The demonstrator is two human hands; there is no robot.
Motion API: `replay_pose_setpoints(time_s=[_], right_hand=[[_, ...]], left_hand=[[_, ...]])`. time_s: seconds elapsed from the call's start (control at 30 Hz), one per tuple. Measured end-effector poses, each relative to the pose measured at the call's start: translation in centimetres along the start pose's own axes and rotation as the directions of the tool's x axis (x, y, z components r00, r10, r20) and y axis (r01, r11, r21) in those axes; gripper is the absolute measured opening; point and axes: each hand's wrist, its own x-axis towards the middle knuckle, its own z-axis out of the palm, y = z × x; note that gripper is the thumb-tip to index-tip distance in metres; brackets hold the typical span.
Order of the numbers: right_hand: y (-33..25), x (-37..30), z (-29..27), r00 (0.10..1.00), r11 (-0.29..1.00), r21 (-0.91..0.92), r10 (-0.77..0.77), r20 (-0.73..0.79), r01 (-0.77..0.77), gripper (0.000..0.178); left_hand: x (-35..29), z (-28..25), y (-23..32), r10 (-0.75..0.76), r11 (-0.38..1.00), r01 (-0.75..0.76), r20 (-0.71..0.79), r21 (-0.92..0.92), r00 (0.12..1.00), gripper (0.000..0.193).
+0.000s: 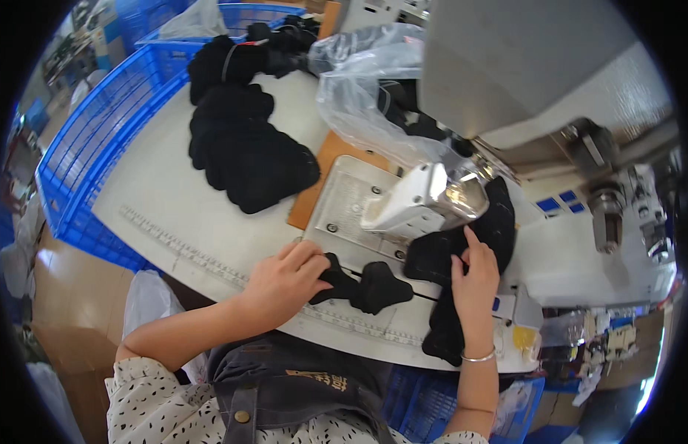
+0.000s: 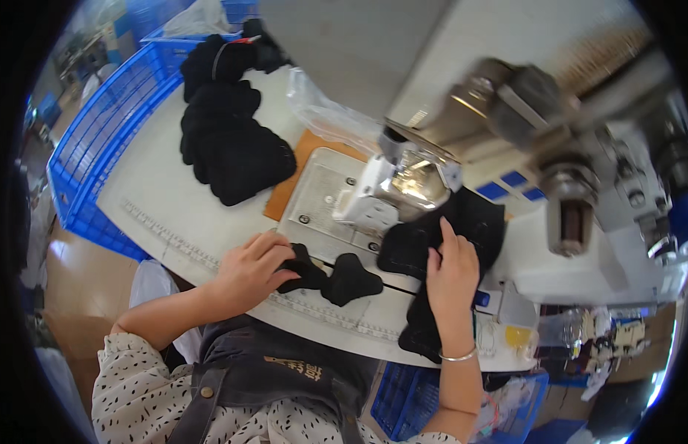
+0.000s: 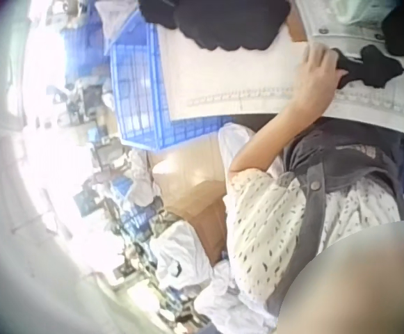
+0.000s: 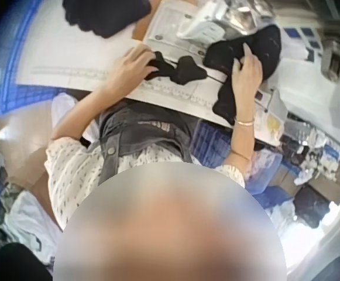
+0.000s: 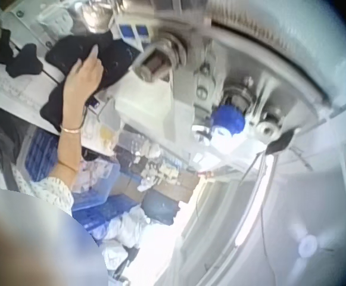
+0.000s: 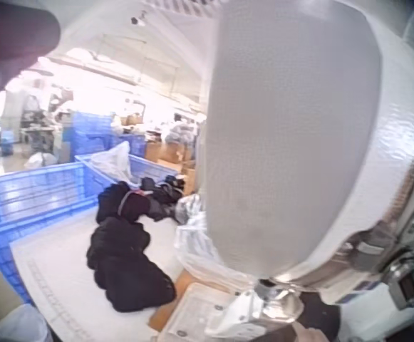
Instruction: Operate a heavy-duty sewing machine to stitch together components of a shoe upper.
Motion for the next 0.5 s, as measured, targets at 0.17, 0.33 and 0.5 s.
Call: replay_pose_setpoints(time_s=[0.17, 0.33, 0.5], right_hand=[[-0.9, -0.3, -3.2, 0.971, 0.903, 0.400, 0.214, -0.108, -0.155, 0.029], [-3.9, -1.6, -7.1, 0.965, 0.760, 0.640, 0.238, -0.112, -0.114, 0.009], [-8.4, -2.4, -6.4, 0.972, 0.486, 0.871, 0.231, -0.043, -0.077, 0.022]], left_hand=[[2.3, -1.7, 0.0, -0.320, 0.754, 0.415, 0.268, -0.509, 0.909, 0.016], [5.3, -4.6, 2.4, -0.209, 0.505, 0.542, 0.515, -0.671, 0.832, 0.015], [6.7, -3.9, 4.4, 0.015, 0.520, 0.266, 0.320, -0.812, 0.947, 0.019]])
